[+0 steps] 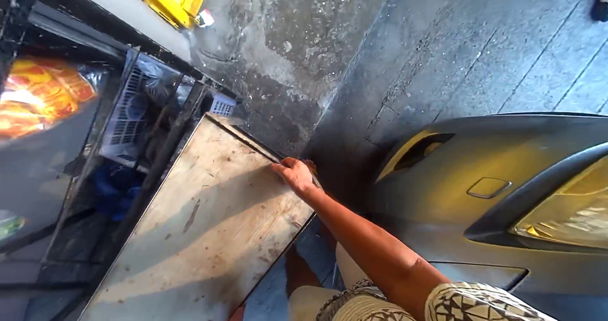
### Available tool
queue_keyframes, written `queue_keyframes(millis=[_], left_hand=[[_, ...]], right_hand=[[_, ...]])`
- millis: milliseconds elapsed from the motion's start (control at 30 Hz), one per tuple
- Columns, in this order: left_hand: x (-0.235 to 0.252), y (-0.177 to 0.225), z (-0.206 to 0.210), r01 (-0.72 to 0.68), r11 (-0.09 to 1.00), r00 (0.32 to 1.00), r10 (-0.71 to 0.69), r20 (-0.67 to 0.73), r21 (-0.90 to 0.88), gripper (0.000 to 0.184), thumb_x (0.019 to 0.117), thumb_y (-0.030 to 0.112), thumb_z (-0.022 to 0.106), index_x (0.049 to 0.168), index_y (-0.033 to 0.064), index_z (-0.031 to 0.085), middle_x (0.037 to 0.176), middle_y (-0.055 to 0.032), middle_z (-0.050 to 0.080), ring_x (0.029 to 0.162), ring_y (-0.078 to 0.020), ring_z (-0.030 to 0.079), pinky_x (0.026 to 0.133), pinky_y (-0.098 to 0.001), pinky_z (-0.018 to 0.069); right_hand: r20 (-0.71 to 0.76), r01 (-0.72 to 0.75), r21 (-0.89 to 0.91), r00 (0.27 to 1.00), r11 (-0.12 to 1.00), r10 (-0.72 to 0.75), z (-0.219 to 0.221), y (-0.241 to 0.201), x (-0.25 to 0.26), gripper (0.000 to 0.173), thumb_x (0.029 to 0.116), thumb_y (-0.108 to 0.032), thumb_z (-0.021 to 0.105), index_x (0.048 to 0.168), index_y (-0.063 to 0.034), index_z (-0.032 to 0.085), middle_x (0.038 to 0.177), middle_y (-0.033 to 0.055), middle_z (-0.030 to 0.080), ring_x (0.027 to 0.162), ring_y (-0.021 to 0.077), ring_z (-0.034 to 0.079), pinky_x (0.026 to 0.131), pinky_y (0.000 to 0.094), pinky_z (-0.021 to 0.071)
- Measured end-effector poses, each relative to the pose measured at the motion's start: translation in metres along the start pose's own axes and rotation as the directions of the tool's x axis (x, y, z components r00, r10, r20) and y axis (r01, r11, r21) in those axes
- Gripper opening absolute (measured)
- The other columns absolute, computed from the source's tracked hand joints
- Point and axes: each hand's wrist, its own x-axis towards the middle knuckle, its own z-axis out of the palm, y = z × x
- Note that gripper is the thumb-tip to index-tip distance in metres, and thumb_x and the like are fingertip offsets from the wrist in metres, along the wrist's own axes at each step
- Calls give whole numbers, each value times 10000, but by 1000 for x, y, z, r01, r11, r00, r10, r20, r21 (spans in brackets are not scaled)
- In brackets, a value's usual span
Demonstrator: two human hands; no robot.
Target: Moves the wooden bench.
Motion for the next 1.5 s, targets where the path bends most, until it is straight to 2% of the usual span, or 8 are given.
queue_keyframes(millis=[433, 800, 933, 1067, 1167, 1300, 1367, 1500], left_hand=[[-58, -36, 67, 10, 978, 997, 8, -82, 210, 743, 1035, 653, 148, 1603, 183, 237, 1621, -156, 316, 1456, -366, 354, 1039, -697, 391], [-84, -42, 105, 59, 937, 997, -71, 21, 344, 675, 1058, 619, 247, 1596, 211, 239, 1619, -150, 304, 1440, -379, 368, 1022, -688, 408], [-84, -33, 109, 335, 819, 937, -341, -73, 466, 926, 924, 844, 176, 1564, 179, 257, 1480, -231, 457, 1242, -373, 562, 915, -527, 538], [-102, -38, 110, 360, 844, 926, -375, -41, 397, 994, 894, 865, 29, 1594, 167, 136, 1546, -253, 385, 1323, -380, 522, 979, -516, 516], [-116, -48, 123, 318, 900, 946, -322, -36, 300, 909, 944, 793, 8, 1607, 177, 90, 1617, -245, 289, 1410, -421, 448, 1023, -566, 504], [-112, -70, 136, 206, 971, 978, -208, 2, 124, 805, 1009, 718, 107, 1603, 179, 179, 1633, -176, 272, 1465, -378, 344, 1069, -653, 404], [-109, -71, 139, 171, 972, 984, -176, 18, 163, 816, 991, 746, 137, 1600, 207, 207, 1630, -171, 285, 1459, -396, 338, 1033, -713, 388], [-114, -53, 144, 180, 962, 978, -198, 72, 207, 902, 918, 848, 217, 1618, 279, 185, 1664, -122, 258, 1494, -404, 306, 1046, -734, 383]], right_hand=[[-169, 24, -12, 985, 1000, -26, -85, -33, 2, 383, 937, -449, 601, 1163, -171, 737, 1055, 137, 732, 1033, 350, 679, 836, 631, 505], [-132, 167, -175, 973, 970, -191, -92, -43, 52, 465, 943, -446, 687, 1276, -123, 658, 1216, 125, 699, 1122, 319, 668, 934, 583, 513], [-219, 278, -239, 918, 930, -331, -89, -38, 40, 522, 971, -426, 676, 1372, -99, 613, 1349, 131, 643, 1291, 301, 573, 1101, 553, 400], [-481, 404, -266, 731, 875, -484, -89, 2, 9, 604, 1026, -542, 501, 1513, -185, 510, 1592, 124, 445, 1539, 363, 283, 1202, 715, 165], [-665, 356, 67, 712, 932, -225, -97, 55, -7, 640, 1048, -489, 301, 1556, -123, 433, 1647, 136, 348, 1558, 333, 230, 1227, 663, 157], [-135, -55, 898, 910, 436, 392, -93, 93, 0, 723, 1103, -511, 62, 1569, -43, 356, 1595, 178, 415, 1455, 285, 425, 1147, 496, 384], [38, -118, 980, 900, 158, 434, -76, 89, 14, 814, 1058, -632, 38, 1559, -100, 397, 1532, 152, 501, 1388, 284, 499, 1091, 541, 432], [22, -33, 999, 886, 16, 462, -66, 49, 20, 696, 1068, -629, 190, 1405, -130, 539, 1239, 145, 668, 1123, 266, 658, 909, 527, 556]])
